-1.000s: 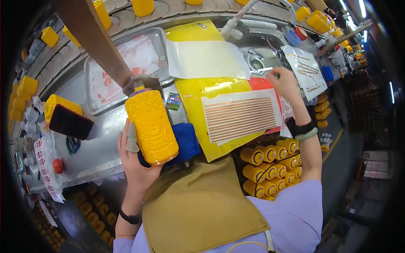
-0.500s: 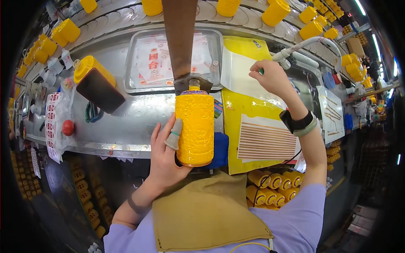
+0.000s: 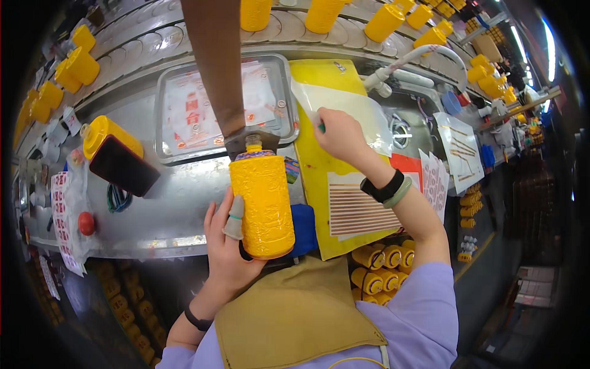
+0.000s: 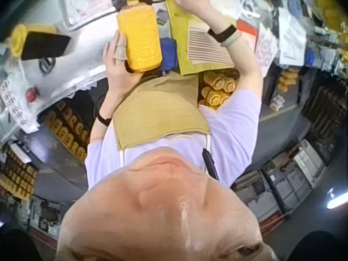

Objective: Applying labels and protective seals to liquor bottles on a production line conveyor.

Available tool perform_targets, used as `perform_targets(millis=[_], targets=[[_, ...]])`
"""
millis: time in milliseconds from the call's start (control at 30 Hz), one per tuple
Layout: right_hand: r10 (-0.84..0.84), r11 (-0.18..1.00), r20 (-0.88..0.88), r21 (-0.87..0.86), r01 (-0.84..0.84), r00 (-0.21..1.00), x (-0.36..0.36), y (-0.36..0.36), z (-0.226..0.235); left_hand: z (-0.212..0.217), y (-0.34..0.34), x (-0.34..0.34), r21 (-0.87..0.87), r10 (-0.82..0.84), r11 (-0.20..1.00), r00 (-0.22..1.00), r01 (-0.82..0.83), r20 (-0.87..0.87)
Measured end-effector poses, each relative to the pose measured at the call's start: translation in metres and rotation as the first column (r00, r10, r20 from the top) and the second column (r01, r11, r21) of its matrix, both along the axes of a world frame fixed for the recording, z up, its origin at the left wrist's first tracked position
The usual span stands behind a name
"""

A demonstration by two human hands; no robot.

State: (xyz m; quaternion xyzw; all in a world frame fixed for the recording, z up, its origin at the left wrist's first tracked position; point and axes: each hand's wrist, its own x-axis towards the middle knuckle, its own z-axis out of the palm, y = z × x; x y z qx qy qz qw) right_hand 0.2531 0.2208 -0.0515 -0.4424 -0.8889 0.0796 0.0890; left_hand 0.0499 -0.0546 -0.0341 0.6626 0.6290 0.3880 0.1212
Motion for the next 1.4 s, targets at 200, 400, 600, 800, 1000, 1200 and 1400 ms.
perform_targets(millis=[200,400,600,800,1000,1200,1400], targets=[[-0.410,0.912,-0.280,-0.113,0.395,0.868,0.089,0.036,0.068,0.002,0.000,0.000,0.002,-0.006,1.000,1.000,0.006,-0.005],[-0.587,0.768,-0.058,0.275,0.578,0.808,0.134,0.010,0.025,0.005,0.001,0.006,-0.022,-0.009,1.000,1.000,0.008,-0.021],[-0.429,0.903,0.034,-0.015,0.429,0.903,0.086,0.001,-0.011,0.003,-0.001,0.007,-0.082,0.023,0.996,1.000,-0.021,0.012],[-0.440,0.898,-0.207,-0.120,0.423,0.874,0.122,0.021,0.030,0.001,-0.005,0.007,-0.075,0.028,0.997,0.997,-0.033,-0.066],[-0.455,0.685,-0.815,-0.062,0.726,0.359,0.245,-0.046,0.085,0.002,-0.005,0.005,-0.059,0.038,0.997,0.994,-0.045,-0.106],[-0.485,0.500,-0.836,-0.024,0.866,0.257,0.307,-0.162,0.046,-0.001,-0.005,0.007,-0.065,0.071,0.995,0.992,-0.078,-0.101],[-0.621,0.452,-0.762,-0.153,0.879,0.187,0.288,-0.227,-0.028,0.000,-0.008,0.005,-0.029,0.042,0.999,0.991,-0.046,-0.127]])
